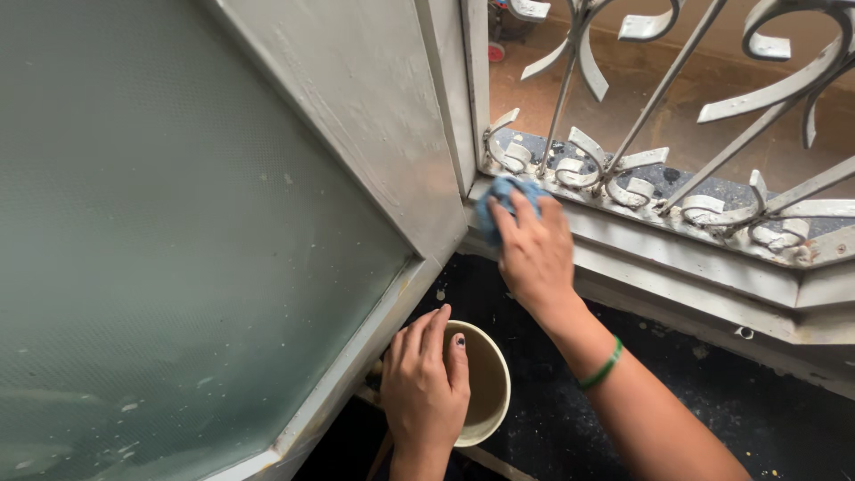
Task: The person wipes the white window frame and sill using a blue cloth. They repeatedly dip the cloth into a small bucket of water to wet it, then scrub the frame edges and the sill area.
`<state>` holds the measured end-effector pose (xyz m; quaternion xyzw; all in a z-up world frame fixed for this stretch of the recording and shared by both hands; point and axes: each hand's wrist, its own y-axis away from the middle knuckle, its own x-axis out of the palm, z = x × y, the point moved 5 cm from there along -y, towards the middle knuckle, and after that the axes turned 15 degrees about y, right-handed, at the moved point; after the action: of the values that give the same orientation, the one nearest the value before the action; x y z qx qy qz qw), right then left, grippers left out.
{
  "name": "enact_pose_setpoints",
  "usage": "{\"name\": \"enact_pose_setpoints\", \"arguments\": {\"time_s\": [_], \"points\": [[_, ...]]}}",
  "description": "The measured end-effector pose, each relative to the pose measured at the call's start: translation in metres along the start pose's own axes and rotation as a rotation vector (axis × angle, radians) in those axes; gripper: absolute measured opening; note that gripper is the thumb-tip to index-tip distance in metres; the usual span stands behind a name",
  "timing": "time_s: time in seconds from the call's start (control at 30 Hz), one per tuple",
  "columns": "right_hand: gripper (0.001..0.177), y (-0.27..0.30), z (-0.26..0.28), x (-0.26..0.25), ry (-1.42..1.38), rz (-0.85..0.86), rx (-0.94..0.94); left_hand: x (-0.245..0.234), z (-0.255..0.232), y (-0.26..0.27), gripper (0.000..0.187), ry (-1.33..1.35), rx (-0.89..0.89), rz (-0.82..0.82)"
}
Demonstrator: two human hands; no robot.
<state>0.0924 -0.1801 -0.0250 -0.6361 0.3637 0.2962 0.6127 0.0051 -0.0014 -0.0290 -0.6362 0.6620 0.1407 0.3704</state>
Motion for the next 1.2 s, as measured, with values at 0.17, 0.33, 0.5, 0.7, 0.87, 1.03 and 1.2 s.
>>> {"name": "enact_pose_setpoints", "arguments": {"time_s": [0.17, 0.33, 0.5, 0.7, 0.87, 1.03, 1.2], "points": [[0.056, -0.027, 0.015, 0.038, -0.178, -0.03, 0.0, -0.003, -0.003, -0.003, 0.037, 0.013, 0.013, -0.022], [0.052, -0.032, 0.019, 0.053, -0.087, 0.019, 0.044, 0.002, -0.001, -0.002, 0.037, 0.013, 0.032, -0.025], [0.026, -0.02, 0.007, 0.038, -0.027, -0.017, -0.042, -0.001, -0.006, 0.001, 0.036, 0.019, 0.023, -0.021], [0.031, -0.014, -0.001, 0.038, -0.058, 0.03, -0.125, -0.001, -0.006, 0.005, 0.036, 0.027, 0.042, -0.038], [0.043, 0.0, -0.028, 0.009, -0.011, 0.004, -0.057, -0.002, -0.016, -0.003, 0.035, -0.059, 0.061, -0.028], [0.052, 0.009, -0.034, 0.015, 0.096, -0.012, 0.025, 0.018, -0.044, -0.007, 0.037, -0.013, 0.165, -0.002], [0.058, 0.011, -0.052, 0.013, 0.037, -0.009, -0.022, 0.048, -0.072, -0.027, 0.04, -0.006, 0.195, 0.079]]}}
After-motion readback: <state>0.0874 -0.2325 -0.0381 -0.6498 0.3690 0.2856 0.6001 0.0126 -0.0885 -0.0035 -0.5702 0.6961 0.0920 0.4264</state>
